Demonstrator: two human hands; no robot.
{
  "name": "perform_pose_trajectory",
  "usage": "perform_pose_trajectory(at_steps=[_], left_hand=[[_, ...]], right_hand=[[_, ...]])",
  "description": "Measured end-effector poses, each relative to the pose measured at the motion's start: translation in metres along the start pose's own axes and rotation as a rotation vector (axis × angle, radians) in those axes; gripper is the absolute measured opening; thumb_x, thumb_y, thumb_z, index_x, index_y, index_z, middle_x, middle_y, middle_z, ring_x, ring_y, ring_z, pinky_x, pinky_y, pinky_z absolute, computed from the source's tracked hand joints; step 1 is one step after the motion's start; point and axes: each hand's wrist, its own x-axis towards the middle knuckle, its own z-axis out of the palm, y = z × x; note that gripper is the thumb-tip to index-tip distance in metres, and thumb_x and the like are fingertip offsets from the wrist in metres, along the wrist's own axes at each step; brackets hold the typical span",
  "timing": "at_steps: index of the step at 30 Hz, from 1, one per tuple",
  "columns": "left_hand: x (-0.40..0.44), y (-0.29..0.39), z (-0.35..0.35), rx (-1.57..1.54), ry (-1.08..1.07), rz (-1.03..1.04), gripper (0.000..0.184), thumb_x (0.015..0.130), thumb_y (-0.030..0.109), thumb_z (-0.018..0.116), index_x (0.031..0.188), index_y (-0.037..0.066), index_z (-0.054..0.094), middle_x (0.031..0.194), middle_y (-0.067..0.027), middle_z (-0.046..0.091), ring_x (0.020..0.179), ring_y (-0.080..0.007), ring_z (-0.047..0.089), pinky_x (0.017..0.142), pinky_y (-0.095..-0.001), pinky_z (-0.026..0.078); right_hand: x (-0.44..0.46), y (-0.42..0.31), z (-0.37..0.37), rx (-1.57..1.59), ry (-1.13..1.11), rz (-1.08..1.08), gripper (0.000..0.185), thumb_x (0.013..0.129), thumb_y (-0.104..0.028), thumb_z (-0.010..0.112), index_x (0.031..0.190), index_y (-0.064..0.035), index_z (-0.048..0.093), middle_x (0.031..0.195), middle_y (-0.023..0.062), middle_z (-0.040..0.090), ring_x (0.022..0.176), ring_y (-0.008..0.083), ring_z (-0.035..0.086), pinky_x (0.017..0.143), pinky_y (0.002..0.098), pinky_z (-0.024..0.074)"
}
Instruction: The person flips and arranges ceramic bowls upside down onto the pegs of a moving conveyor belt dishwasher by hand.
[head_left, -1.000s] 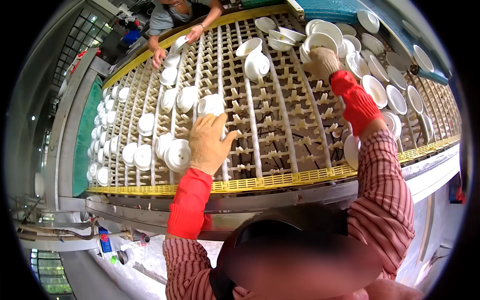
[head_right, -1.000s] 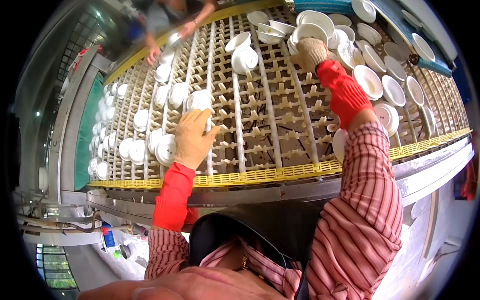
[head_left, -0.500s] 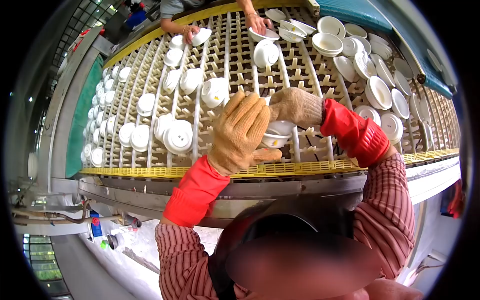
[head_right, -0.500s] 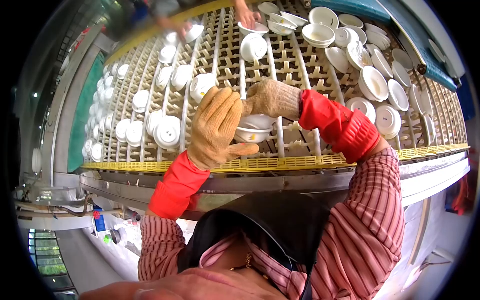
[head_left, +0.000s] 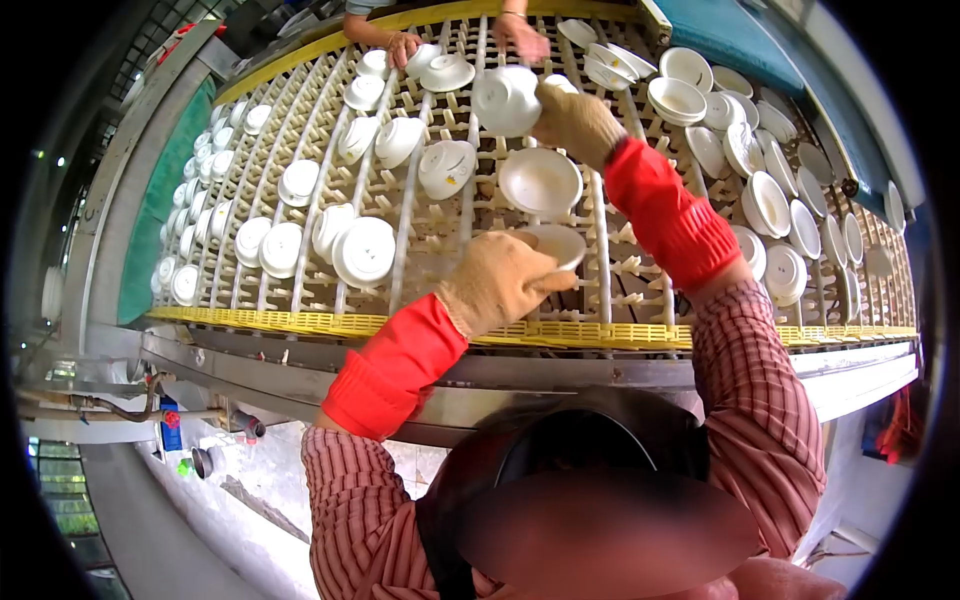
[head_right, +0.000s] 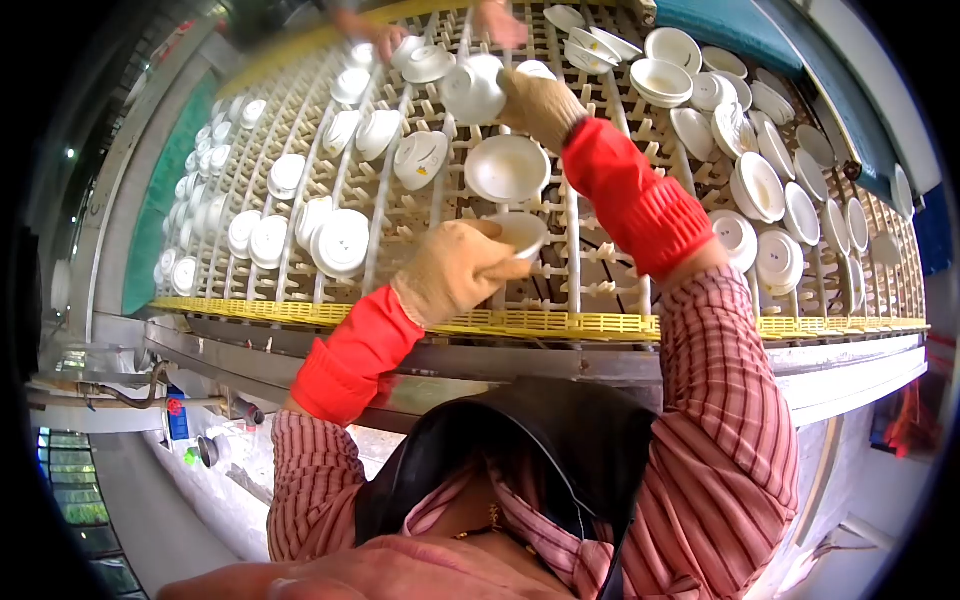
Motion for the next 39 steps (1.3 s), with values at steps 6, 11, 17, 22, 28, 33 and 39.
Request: perform_pose_trajectory(at_steps=[6,11,17,22,28,33,39], left_hand=[[-0.028,-0.034,-0.042,-0.536,0.241,-0.485,0.050,0.113,0.052,0.066,0.116,0.005,0.082,0.104,-0.0073,0.082,0.090,-0.0146,0.078,0.079,-0.0304,0.063],[-0.038,-0.076,-0.069,-0.230,0.369,-0.781,0.063,0.107,0.053,0.067,0.131,-0.004,0.076,0.114,-0.0165,0.080,0.110,-0.0284,0.076,0.100,-0.0396,0.058],[-0.007,-0.077,-0.026,0.481,0.479,-0.144,0.070,0.095,0.054,0.083,0.134,-0.003,0.074,0.127,-0.0219,0.076,0.125,-0.0367,0.069,0.111,-0.0496,0.052],[0.048,-0.042,0.007,0.441,0.370,0.142,0.048,0.086,0.039,0.089,0.114,0.002,0.080,0.114,-0.0212,0.076,0.117,-0.0389,0.069,0.111,-0.0486,0.051],[0.073,-0.066,0.025,0.123,0.236,-0.186,0.028,0.095,0.034,0.081,0.081,0.010,0.080,0.080,-0.0080,0.076,0.092,-0.0297,0.073,0.090,-0.0483,0.058],[0.047,-0.116,-0.037,0.314,0.601,-0.333,0.036,0.106,0.044,0.073,0.108,0.009,0.080,0.098,-0.0181,0.080,0.097,-0.0294,0.080,0.075,-0.0384,0.062],[-0.032,-0.190,-0.086,0.156,0.506,-1.015,0.047,0.108,0.048,0.064,0.118,0.005,0.081,0.116,-0.0228,0.081,0.109,-0.0382,0.078,0.098,-0.0544,0.058]], right_hand=[[-0.075,0.040,0.005,0.624,0.024,0.424,0.046,0.108,-0.047,0.070,0.133,-0.0105,0.079,0.116,0.0116,0.083,0.101,0.0253,0.080,0.087,0.0388,0.0639],[-0.102,0.077,-0.072,-0.163,0.085,0.467,0.053,0.106,-0.048,0.069,0.145,-0.0132,0.072,0.114,0.0205,0.083,0.101,0.0330,0.081,0.089,0.0444,0.0634],[-0.138,0.159,-0.131,-0.525,-0.008,0.817,0.090,0.092,-0.062,0.078,0.157,-0.0032,0.056,0.125,0.0257,0.080,0.110,0.0385,0.081,0.096,0.0500,0.0636],[-0.130,0.188,-0.128,-0.616,-0.212,0.868,0.087,0.090,-0.056,0.084,0.152,-0.0003,0.059,0.127,0.0265,0.079,0.116,0.0384,0.080,0.098,0.0473,0.0641],[-0.124,0.228,-0.121,-0.630,-0.299,0.815,0.062,0.092,-0.051,0.081,0.132,-0.0037,0.076,0.126,0.0285,0.079,0.120,0.0425,0.077,0.102,0.0523,0.0611],[-0.140,0.218,-0.120,-0.635,-0.225,0.742,0.060,0.103,-0.056,0.063,0.127,-0.0027,0.077,0.118,0.0265,0.080,0.112,0.0452,0.077,0.097,0.0556,0.0590],[-0.175,0.214,-0.110,-0.280,0.067,0.696,0.063,0.102,-0.060,0.067,0.121,-0.0004,0.075,0.105,0.0200,0.080,0.096,0.0354,0.078,0.085,0.0465,0.0576]])
